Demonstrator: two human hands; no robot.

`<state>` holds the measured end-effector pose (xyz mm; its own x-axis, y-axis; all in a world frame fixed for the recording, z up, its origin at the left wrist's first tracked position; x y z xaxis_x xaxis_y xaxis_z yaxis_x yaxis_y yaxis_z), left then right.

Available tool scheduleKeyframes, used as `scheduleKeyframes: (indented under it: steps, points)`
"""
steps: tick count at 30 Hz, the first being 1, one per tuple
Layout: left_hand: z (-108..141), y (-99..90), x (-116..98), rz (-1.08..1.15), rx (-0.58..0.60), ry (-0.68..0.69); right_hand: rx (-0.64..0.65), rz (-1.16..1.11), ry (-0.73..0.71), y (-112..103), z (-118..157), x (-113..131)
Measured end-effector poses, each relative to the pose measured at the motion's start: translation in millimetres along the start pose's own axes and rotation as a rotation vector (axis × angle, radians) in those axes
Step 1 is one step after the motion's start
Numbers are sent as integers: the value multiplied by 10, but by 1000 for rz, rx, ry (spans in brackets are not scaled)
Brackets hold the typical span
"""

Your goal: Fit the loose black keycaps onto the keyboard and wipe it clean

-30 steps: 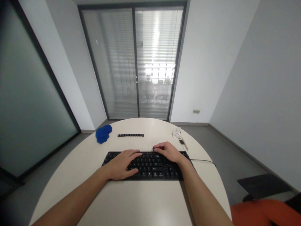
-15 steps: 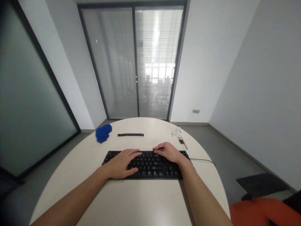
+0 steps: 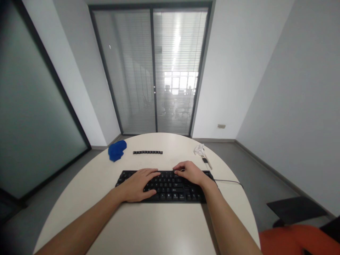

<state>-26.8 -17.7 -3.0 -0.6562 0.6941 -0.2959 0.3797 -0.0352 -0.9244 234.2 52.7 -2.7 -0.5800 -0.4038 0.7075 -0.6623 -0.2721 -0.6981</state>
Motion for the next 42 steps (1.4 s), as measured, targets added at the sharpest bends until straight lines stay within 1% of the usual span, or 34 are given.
scheduleKeyframes:
  steps: [4,7,10,13,22,28,36,42]
  points:
    - [-1,2,0,-14,3,-4,-6,32,-7,7,-3,7]
    - [-4,-2,-10,-23,14,-13,-16,103,-9,10,-4,42]
    - [-8,-4,-17,-13,18,-16,-26,173,-45,9,3,107]
    - [-9,1,-11,-3,6,-8,-29,188,-64,4,11,150]
    - [-9,-12,-20,-3,3,-13,5,182,41,11,-44,114]
    - [-12,-12,-26,-17,14,-15,22,174,85,27,-78,87]
    - [-11,-23,-40,-21,16,-17,35,231,108,34,-79,89]
    - [-11,-9,-29,-32,16,-9,42,241,88,47,-63,68]
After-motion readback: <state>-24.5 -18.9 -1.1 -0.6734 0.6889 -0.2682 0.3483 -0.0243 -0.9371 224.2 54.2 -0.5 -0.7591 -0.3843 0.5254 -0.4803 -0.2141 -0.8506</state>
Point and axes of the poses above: each hand's wrist, its own z-axis away from the middle knuckle, its own y-axis out of the palm, x = y × z, the point moved 3 cm from there along -z, towards the middle knuckle, and after that the axes turned 1 degree about -x, right-handed, at the moved point
